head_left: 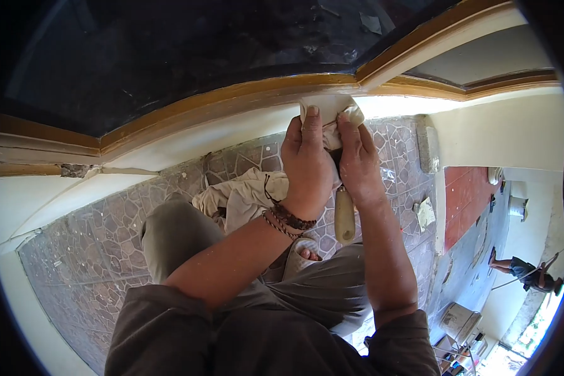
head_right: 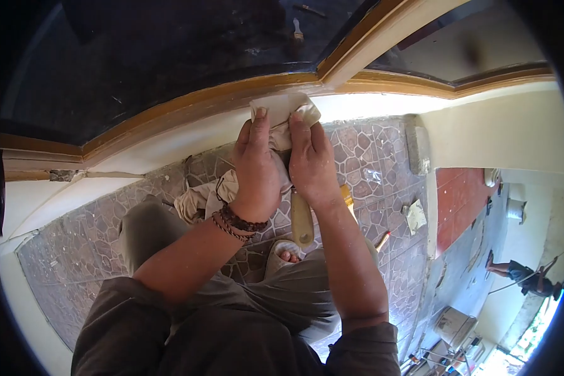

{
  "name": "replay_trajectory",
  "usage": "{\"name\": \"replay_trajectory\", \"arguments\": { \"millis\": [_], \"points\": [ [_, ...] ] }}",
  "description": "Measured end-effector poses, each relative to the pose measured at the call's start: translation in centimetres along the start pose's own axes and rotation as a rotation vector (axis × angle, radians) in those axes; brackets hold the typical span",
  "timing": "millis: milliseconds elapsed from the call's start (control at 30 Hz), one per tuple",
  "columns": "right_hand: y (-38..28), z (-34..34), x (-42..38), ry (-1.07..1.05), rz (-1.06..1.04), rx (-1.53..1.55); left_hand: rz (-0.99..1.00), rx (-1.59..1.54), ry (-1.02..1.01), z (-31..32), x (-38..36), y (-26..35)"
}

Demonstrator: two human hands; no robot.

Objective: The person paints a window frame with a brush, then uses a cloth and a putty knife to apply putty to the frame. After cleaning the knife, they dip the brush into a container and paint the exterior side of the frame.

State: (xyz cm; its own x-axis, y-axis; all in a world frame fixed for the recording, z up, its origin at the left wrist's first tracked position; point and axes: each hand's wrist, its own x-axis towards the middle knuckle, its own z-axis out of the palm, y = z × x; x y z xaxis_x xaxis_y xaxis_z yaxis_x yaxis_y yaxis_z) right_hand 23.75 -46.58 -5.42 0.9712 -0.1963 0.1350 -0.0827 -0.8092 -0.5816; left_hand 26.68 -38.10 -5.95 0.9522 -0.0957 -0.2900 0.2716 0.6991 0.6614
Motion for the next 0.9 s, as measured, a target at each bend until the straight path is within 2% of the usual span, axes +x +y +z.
{"name": "replay_trajectory", "arguments": {
  "millis": [67, 100, 167, 200, 267, 333, 400, 467, 500, 567, 600, 667, 900],
  "points": [
    [-0.1, 0.0, 0.7, 0.135, 0.064, 0.222, 0.036, 0.096, 0.024, 0.1, 0.0, -0.6],
    [-0.1, -0.3, 1.0, 0.134, 0.062, 0.219, 0.07, 0.192, 0.047, 0.1, 0.0, -1.0],
    [-0.1, -1.5, 1.4, 0.164, -0.091, -0.043, 0.105, 0.271, 0.043, -0.1, 0.1, -1.8],
    [-0.5, -1.9, 1.9, 0.161, -0.092, -0.046, 0.14, 0.354, 0.036, -0.1, 0.2, -2.1],
    [-1.3, -2.7, 2.7, 0.078, 0.345, 0.256, 0.104, 0.446, 0.009, -0.4, 0.4, -2.1],
    [-1.3, -3.1, 3.2, 0.049, 0.35, 0.268, 0.07, 0.541, -0.018, -0.5, 0.5, -1.4],
    [-0.1, -3.1, 3.5, 0.017, 0.354, 0.279, -0.086, 0.32, -0.11, -0.1, 0.5, -0.2],
    [1.8, -2.4, 3.7, -0.018, 0.045, 0.157, -0.082, 0.236, -0.136, 0.2, 0.9, -0.2],
    [2.1, -2.6, 3.8, -0.018, 0.046, 0.158, -0.078, 0.153, -0.162, 0.3, 1.1, -0.2],
    [2.0, -3.2, 4.2, -0.006, -0.206, -0.203, -0.14, 0.077, -0.208, 0.4, 1.4, 0.3],
    [1.6, -3.4, 4.3, -0.007, -0.205, -0.201, -0.201, 0.001, -0.253, 0.4, 1.5, 0.4],
    [0.9, -3.7, 4.7, -0.05, -0.097, -0.139, -0.178, 0.006, -0.252, 0.4, 1.8, 0.3],
    [0.7, -3.0, 5.2, -0.014, -0.101, -0.147, -0.197, -0.001, -0.28, 0.1, 2.6, 0.5]
  ]
}}
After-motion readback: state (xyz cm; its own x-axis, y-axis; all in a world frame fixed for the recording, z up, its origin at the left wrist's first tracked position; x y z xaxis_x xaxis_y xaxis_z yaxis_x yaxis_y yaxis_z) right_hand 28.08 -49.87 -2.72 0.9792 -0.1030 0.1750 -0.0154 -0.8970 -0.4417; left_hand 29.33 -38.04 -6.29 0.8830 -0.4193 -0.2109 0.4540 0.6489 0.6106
